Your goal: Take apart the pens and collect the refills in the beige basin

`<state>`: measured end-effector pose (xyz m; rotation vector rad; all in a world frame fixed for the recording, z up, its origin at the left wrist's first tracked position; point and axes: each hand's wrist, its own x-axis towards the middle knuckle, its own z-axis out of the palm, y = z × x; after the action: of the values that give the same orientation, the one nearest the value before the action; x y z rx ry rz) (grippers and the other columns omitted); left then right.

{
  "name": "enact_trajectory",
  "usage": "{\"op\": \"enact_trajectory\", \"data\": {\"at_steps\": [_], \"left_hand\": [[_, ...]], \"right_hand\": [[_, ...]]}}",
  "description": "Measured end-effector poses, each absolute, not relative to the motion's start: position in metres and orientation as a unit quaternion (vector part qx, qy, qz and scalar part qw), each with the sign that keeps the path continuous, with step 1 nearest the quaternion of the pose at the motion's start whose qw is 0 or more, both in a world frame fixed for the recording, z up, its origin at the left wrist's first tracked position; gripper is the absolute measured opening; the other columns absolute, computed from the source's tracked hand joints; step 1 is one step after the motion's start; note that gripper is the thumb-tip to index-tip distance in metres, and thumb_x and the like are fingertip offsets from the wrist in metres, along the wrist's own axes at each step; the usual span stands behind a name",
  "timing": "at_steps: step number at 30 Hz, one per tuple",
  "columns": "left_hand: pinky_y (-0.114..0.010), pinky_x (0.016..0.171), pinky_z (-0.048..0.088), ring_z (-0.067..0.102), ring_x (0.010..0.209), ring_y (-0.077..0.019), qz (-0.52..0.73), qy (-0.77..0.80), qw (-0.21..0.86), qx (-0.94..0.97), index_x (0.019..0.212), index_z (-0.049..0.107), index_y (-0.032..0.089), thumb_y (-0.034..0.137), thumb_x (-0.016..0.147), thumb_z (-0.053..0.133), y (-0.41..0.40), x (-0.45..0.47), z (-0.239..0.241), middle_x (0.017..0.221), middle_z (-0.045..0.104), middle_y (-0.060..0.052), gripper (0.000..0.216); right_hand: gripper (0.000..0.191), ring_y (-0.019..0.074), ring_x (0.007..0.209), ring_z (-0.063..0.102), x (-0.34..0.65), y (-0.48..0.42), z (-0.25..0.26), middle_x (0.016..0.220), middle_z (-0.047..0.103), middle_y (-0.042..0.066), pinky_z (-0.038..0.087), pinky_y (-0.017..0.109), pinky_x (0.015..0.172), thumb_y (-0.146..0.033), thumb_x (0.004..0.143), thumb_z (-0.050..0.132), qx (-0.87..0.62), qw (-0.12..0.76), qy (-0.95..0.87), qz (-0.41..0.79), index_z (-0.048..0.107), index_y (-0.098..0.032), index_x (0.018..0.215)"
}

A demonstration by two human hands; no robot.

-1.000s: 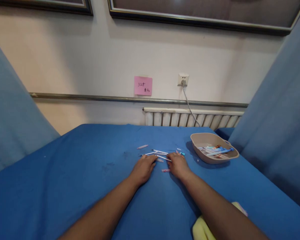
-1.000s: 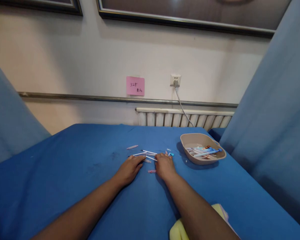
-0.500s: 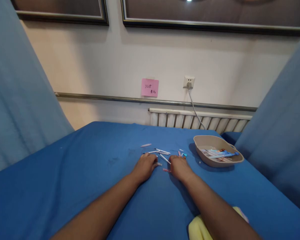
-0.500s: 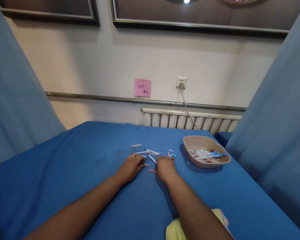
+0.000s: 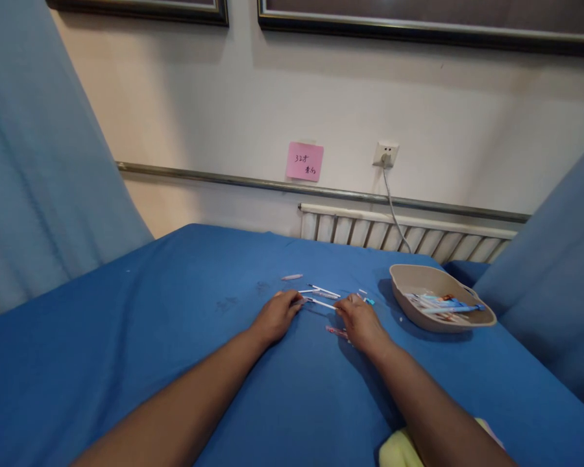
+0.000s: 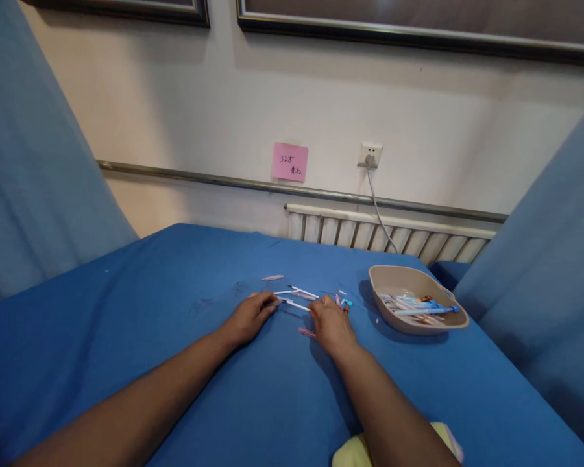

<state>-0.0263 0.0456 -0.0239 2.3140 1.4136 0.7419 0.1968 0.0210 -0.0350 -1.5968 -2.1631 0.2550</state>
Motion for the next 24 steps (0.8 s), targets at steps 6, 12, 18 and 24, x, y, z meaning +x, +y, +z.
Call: {"op": "enact_trajectory", "data": {"at_steps": [6, 12, 18, 24], "left_hand": [[-0.029, 0.077, 0.041, 0.056, 0.084, -0.0199, 0.261, 0.494, 0.169, 0.812, 0.089, 0.063, 0.020, 0.032, 0.087, 0.047, 0.050, -0.030, -0.025, 0.088, 0.066, -0.003, 0.020], [-0.029, 0.077, 0.040, 0.055, 0.084, -0.0201, 0.259, 0.478, 0.159, 0.824, 0.089, 0.064, 0.020, 0.029, 0.087, 0.048, 0.049, -0.029, -0.025, 0.089, 0.067, -0.003, 0.019], [-0.032, 0.085, 0.038, 0.054, 0.091, -0.0216, 0.253, 0.449, 0.135, 0.846, 0.096, 0.066, 0.021, 0.024, 0.086, 0.052, 0.041, -0.027, -0.021, 0.094, 0.067, -0.004, 0.017], [-0.032, 0.088, 0.038, 0.055, 0.094, -0.0211, 0.269, 0.390, 0.151, 0.867, 0.100, 0.065, 0.021, 0.027, 0.087, 0.051, 0.032, -0.021, -0.017, 0.099, 0.067, -0.005, 0.019]], "right_hand": [[0.025, 0.0162, 0.082, 0.054, 0.199, 0.020, -0.036, 0.086, 0.056, 0.005, 0.038, 0.025, 0.074, -0.019, 0.090, 0.042, -0.565, 0.259, -0.778, 0.093, 0.066, -0.021, 0.097], [0.025, 0.0165, 0.084, 0.055, 0.201, 0.020, -0.038, 0.088, 0.056, 0.006, 0.039, 0.026, 0.076, -0.019, 0.090, 0.042, -0.557, 0.262, -0.782, 0.095, 0.066, -0.021, 0.097], [0.025, 0.0160, 0.079, 0.055, 0.200, 0.021, -0.040, 0.083, 0.058, 0.005, 0.040, 0.026, 0.071, -0.018, 0.088, 0.044, -0.527, 0.275, -0.798, 0.105, 0.068, -0.022, 0.094], [0.018, 0.0153, 0.068, 0.059, 0.198, 0.020, -0.036, 0.075, 0.063, 0.003, 0.043, 0.026, 0.066, -0.026, 0.086, 0.050, -0.510, 0.389, -0.746, 0.180, 0.067, -0.021, 0.087]]}}
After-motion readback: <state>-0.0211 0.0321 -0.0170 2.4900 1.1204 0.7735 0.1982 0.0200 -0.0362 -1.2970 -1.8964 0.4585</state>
